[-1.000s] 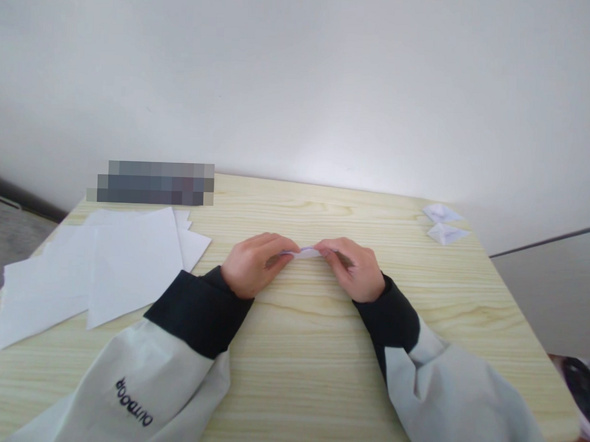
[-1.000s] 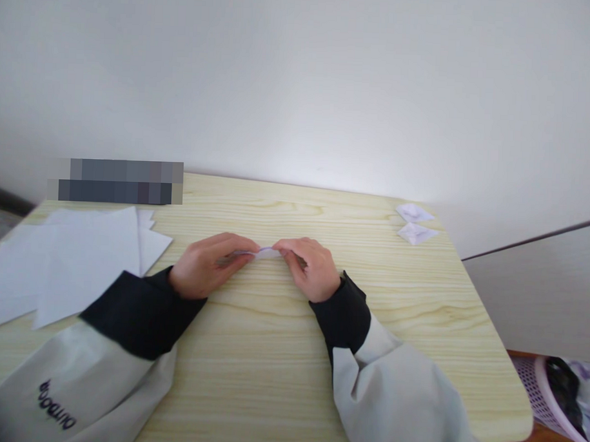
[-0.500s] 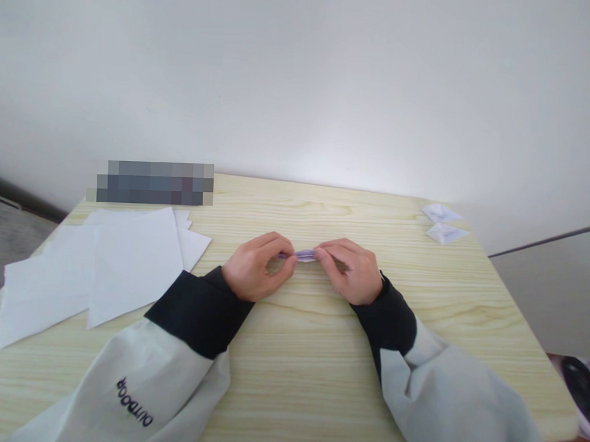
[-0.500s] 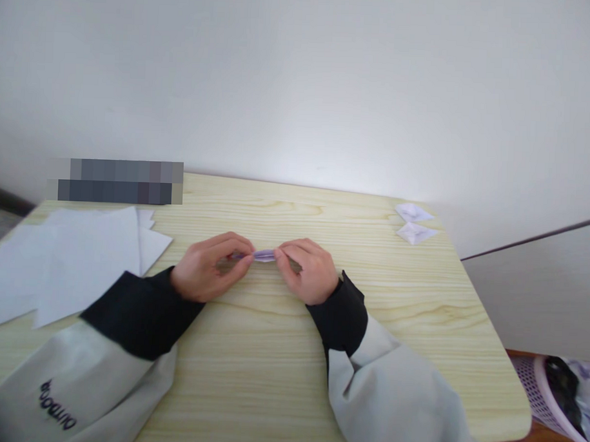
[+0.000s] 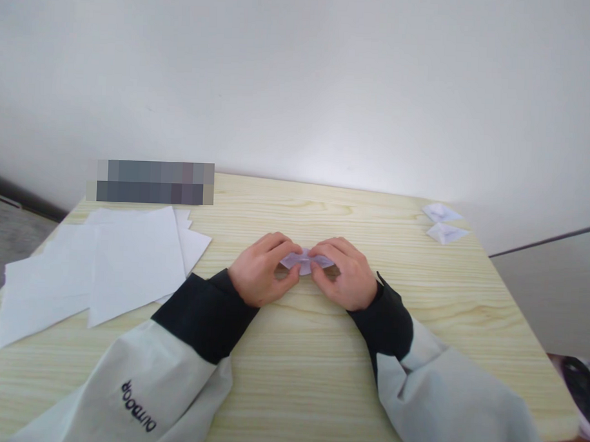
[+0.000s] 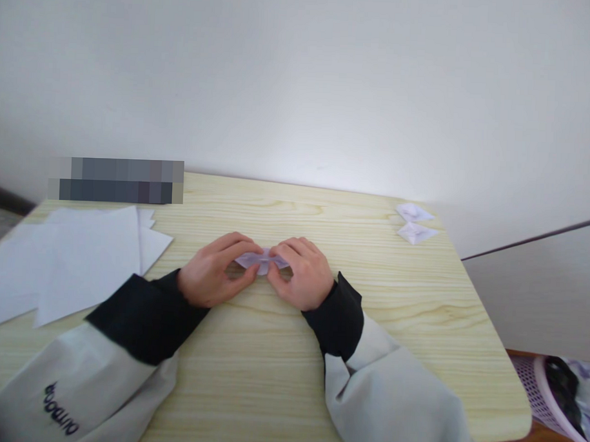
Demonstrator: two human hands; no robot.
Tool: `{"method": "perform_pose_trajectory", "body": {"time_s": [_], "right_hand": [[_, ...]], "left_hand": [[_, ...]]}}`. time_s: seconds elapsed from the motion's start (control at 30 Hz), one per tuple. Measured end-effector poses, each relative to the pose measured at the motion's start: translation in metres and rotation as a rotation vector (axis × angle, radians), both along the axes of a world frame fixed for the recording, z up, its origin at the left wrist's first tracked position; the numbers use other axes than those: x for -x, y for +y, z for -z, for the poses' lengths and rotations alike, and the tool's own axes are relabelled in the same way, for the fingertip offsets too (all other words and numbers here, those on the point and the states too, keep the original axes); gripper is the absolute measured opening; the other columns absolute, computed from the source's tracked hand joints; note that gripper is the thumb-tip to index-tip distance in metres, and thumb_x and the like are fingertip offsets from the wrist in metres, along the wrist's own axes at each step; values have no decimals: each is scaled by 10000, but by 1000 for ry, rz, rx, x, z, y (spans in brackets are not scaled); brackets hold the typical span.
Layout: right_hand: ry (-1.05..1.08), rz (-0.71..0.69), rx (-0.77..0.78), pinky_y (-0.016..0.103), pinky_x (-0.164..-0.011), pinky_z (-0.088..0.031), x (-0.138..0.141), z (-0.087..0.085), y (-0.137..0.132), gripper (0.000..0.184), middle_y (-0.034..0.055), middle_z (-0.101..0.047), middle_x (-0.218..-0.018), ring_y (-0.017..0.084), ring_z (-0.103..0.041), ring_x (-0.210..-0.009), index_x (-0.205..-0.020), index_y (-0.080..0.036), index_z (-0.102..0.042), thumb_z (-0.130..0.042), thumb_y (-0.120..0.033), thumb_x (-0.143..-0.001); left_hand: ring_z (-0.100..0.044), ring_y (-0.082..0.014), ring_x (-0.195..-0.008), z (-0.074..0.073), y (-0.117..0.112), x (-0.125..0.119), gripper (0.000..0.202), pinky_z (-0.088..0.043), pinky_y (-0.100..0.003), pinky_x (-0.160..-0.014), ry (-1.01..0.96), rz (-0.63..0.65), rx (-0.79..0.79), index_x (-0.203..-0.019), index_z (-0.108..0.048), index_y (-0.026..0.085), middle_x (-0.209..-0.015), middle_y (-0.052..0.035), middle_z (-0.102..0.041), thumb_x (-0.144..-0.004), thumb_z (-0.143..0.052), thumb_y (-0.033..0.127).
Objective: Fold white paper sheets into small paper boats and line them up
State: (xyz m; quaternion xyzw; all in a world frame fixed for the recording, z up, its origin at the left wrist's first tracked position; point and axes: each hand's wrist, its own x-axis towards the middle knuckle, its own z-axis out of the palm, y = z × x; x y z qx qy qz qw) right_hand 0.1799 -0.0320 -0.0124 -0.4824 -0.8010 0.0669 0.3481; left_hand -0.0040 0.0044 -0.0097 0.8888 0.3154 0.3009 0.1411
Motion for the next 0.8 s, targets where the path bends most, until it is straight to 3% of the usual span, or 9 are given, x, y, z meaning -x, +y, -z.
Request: {"method": "perform_pose_trajectory", "body": {"time_s": [0.37,0.63,0.8], "right_hand": [[-142,68,113,356,-811,-422,6,3,-2,158,55,-589,-857,205,-501,-835,-867,-186,-650,-581,-207,-727],[-137,106,104,347,-789,-419,8,1,-4,135,52,-583,-841,198,-508,-821,-836,-178,-653,-571,-247,-754],[-71,86,61,324,-755,-427,7,2,-5,111,54,-574,-829,182,-514,-793,-785,-168,-644,-556,-234,-767]], "left_hand": [[-535,-214,-772,-4,-9,-8,182,-453,-341,-676,255,-136,-112,-836,-635,195,-814,-60,-609,-756,-530,320],[-540,-201,-762,-6,-11,-7,182,-449,-332,-683,271,-170,-103,-847,-638,205,-807,-40,-621,-772,-509,309],[-548,-180,-716,-6,-11,-6,184,-435,-295,-601,233,-180,-140,-741,-619,196,-762,-26,-620,-790,-493,320]]}}
